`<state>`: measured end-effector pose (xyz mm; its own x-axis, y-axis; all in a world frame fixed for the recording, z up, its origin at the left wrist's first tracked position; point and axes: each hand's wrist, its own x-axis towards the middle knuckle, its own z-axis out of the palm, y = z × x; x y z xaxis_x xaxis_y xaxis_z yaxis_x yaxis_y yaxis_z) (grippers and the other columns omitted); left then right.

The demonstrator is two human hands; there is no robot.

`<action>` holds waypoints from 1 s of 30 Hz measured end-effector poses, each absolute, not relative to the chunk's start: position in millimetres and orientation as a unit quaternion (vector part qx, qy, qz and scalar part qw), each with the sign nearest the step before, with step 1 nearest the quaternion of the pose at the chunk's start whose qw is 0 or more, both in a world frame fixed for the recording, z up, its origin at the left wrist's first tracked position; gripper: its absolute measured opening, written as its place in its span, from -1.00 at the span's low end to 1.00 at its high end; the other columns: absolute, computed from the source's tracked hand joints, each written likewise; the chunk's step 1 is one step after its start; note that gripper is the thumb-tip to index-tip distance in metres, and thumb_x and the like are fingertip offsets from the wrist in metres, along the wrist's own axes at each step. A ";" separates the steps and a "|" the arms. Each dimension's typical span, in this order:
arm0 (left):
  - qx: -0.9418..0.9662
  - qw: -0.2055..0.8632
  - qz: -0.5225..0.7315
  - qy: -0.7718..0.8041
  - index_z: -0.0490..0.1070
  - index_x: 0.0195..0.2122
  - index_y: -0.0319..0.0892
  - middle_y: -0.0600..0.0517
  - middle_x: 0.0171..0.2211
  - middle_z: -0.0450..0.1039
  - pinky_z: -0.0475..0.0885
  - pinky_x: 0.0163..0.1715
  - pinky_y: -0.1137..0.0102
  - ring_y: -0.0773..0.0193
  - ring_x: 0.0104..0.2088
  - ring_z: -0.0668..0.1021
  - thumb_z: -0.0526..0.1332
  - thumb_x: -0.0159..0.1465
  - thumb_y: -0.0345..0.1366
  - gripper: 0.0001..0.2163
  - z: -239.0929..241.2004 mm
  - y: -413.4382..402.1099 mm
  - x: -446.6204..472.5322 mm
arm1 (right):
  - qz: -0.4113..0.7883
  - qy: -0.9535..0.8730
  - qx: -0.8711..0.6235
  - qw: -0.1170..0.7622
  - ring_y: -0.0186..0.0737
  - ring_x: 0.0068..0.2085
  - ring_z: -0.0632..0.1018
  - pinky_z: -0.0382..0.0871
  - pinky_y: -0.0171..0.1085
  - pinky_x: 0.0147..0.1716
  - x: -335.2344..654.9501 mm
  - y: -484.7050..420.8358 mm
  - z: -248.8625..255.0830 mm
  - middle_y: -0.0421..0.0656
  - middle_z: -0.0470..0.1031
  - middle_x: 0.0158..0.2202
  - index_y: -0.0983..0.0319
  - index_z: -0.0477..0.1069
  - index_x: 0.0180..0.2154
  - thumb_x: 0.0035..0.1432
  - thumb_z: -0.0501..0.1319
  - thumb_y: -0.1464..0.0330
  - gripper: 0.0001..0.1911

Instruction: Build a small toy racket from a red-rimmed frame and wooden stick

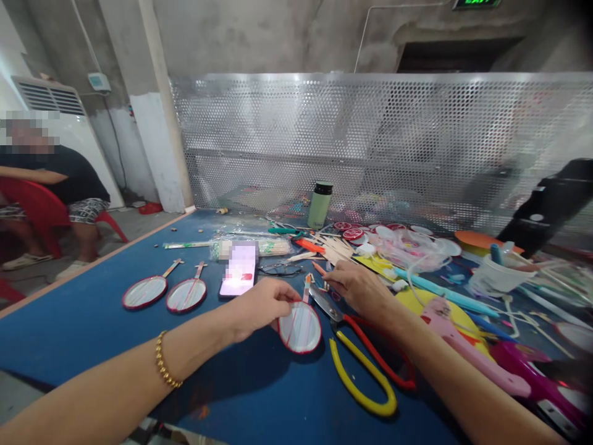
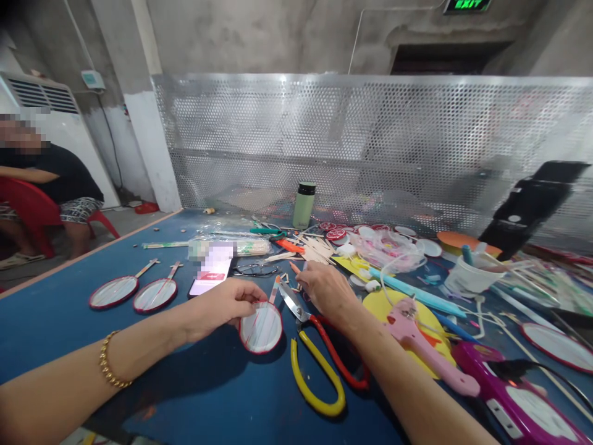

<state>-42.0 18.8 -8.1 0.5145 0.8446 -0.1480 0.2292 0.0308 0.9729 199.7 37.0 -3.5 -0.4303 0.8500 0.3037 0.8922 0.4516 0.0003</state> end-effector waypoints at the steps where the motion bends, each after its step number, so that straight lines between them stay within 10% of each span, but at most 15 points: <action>1: 0.649 0.584 0.259 0.413 0.54 -0.23 -0.30 0.02 -0.43 0.44 0.19 -0.48 0.43 0.30 -0.46 0.38 0.13 -0.07 -0.47 -0.65 -7.3 17.4 -41.9 | -0.082 -0.845 -0.515 0.116 -0.22 -0.30 0.50 0.21 -0.30 -0.35 198.6 40.0 -4.8 -0.07 0.51 -0.33 0.18 0.64 -0.32 0.30 0.16 0.43 -0.74; 14: 0.671 0.562 0.252 0.413 0.55 -0.18 -0.29 0.10 -0.53 0.34 0.13 -0.48 0.41 0.30 -0.49 0.34 0.12 -0.05 -0.50 -0.60 -10.7 18.5 -43.5 | -0.066 -0.850 -0.518 0.076 -0.21 -0.27 0.48 0.18 -0.31 -0.35 204.5 42.9 -6.2 -0.06 0.45 -0.26 0.24 0.54 -0.34 0.23 0.18 0.50 -0.83; 30: 0.472 0.749 0.365 0.288 0.45 -0.09 -0.26 0.00 -0.37 0.45 0.39 -0.32 0.40 0.32 -0.41 0.48 0.21 -0.03 -0.53 -0.59 0.7 12.1 -33.1 | 0.183 -0.809 -0.479 0.287 -0.26 -0.39 0.51 0.38 -0.29 -0.39 191.3 9.4 16.4 -0.11 0.56 -0.33 0.25 0.54 -0.12 0.34 0.05 0.17 -0.62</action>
<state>-33.1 12.1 0.7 0.5681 0.8185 -0.0860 -0.2749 0.2872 0.9176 191.3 9.4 16.4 -0.3754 0.8804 0.2897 0.6701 0.4737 -0.5715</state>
